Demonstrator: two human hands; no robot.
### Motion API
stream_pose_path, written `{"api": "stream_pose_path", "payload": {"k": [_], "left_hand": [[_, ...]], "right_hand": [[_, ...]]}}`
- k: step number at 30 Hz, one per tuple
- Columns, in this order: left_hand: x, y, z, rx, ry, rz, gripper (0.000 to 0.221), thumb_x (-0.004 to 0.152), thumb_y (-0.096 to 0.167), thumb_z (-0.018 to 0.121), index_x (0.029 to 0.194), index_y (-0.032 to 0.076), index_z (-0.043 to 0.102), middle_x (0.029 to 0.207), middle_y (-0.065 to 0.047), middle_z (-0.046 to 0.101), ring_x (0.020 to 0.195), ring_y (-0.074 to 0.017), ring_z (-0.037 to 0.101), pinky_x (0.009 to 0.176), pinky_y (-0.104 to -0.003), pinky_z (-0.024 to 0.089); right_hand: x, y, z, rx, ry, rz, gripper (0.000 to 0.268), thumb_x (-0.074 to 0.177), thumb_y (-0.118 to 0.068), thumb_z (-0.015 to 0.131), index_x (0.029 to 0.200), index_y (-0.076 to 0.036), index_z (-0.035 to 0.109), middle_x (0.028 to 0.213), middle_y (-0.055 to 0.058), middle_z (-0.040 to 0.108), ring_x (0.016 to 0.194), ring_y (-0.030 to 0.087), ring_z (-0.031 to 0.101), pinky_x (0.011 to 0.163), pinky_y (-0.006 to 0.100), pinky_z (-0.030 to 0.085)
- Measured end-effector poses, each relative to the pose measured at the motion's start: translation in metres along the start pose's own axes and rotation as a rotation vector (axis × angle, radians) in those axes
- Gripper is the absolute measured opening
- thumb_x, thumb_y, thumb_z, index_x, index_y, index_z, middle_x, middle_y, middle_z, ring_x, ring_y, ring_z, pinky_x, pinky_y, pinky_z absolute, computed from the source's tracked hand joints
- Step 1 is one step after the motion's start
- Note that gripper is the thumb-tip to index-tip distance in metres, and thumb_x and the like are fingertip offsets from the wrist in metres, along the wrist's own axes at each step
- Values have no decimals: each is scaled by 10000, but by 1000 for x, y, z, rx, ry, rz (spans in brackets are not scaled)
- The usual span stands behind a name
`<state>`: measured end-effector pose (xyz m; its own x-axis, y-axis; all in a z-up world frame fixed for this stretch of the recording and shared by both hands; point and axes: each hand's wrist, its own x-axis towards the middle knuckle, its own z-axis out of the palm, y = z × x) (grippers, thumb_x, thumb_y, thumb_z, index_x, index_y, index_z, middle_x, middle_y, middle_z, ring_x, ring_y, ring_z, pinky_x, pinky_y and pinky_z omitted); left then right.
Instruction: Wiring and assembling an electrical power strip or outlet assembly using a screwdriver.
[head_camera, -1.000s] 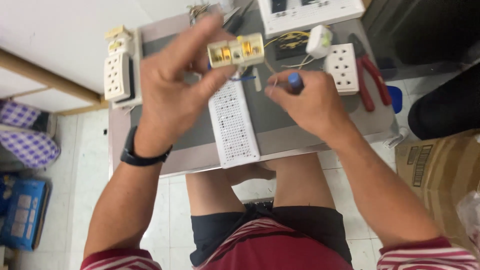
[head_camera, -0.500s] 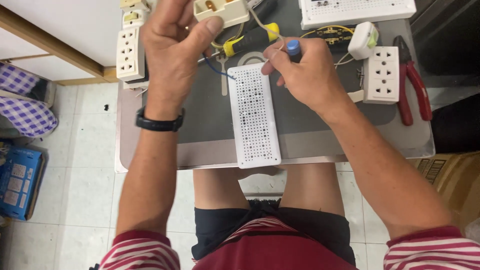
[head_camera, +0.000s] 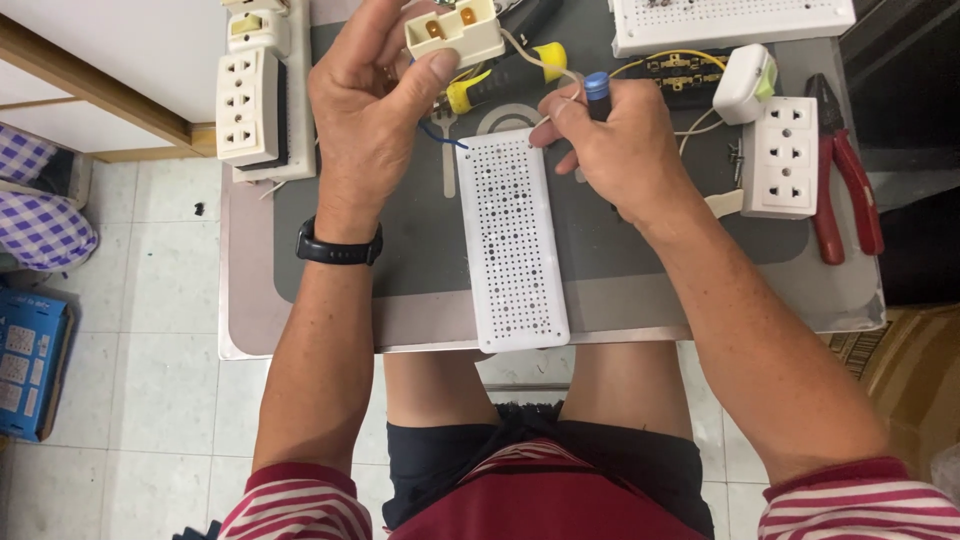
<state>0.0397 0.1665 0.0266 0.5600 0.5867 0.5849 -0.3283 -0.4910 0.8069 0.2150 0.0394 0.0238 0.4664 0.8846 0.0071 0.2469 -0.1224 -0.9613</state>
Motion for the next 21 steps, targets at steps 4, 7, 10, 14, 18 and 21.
{"api": "stream_pose_path", "payload": {"k": [4, 7, 10, 14, 18, 21], "left_hand": [[-1, -5, 0, -16, 5, -7, 437, 1037, 99, 694, 1419, 67, 484, 1247, -117, 668, 962, -136, 566, 768, -257, 506], [-1, -4, 2, -40, 0, -20, 438, 1038, 96, 686, 1422, 51, 481, 1220, -106, 671, 883, -129, 515, 700, -255, 455], [0, -2, 5, -54, -6, -27, 404, 1037, 96, 678, 1397, 42, 503, 1197, -81, 670, 834, -112, 488, 664, -244, 431], [4, 7, 10, -16, 1, -46, 308, 1012, 123, 662, 1281, 14, 556, 1124, -52, 668, 777, -94, 484, 632, -218, 435], [6, 5, 9, 41, -35, -25, 291, 1031, 126, 657, 1297, 50, 565, 1140, -31, 659, 740, -81, 399, 640, -215, 393], [9, 0, 8, 142, -38, 7, 311, 1033, 129, 677, 1318, 67, 570, 1078, -14, 647, 724, -100, 341, 663, -232, 368]], "right_hand": [[3, 2, 2, 0, 2, 59, 183, 904, -153, 510, 804, -86, 648, 871, 18, 709, 777, 89, 762, 494, 212, 578], [4, 3, 1, -6, 6, 75, 183, 897, -149, 512, 808, -81, 657, 841, 29, 716, 762, 95, 763, 497, 214, 579], [2, 1, 0, -49, -5, 94, 185, 896, -144, 522, 855, -66, 685, 817, 51, 736, 726, 111, 741, 509, 217, 586], [-4, -15, 0, -166, -34, 218, 215, 885, -173, 535, 905, -66, 721, 780, 32, 748, 686, 92, 686, 532, 221, 587], [-6, -17, -3, -197, -42, 228, 217, 908, -188, 547, 919, -64, 724, 796, 27, 755, 590, 119, 645, 519, 225, 571], [-7, -19, -4, -184, -14, 240, 193, 912, -210, 564, 850, -97, 709, 772, 15, 749, 543, 118, 623, 505, 222, 554]]}}
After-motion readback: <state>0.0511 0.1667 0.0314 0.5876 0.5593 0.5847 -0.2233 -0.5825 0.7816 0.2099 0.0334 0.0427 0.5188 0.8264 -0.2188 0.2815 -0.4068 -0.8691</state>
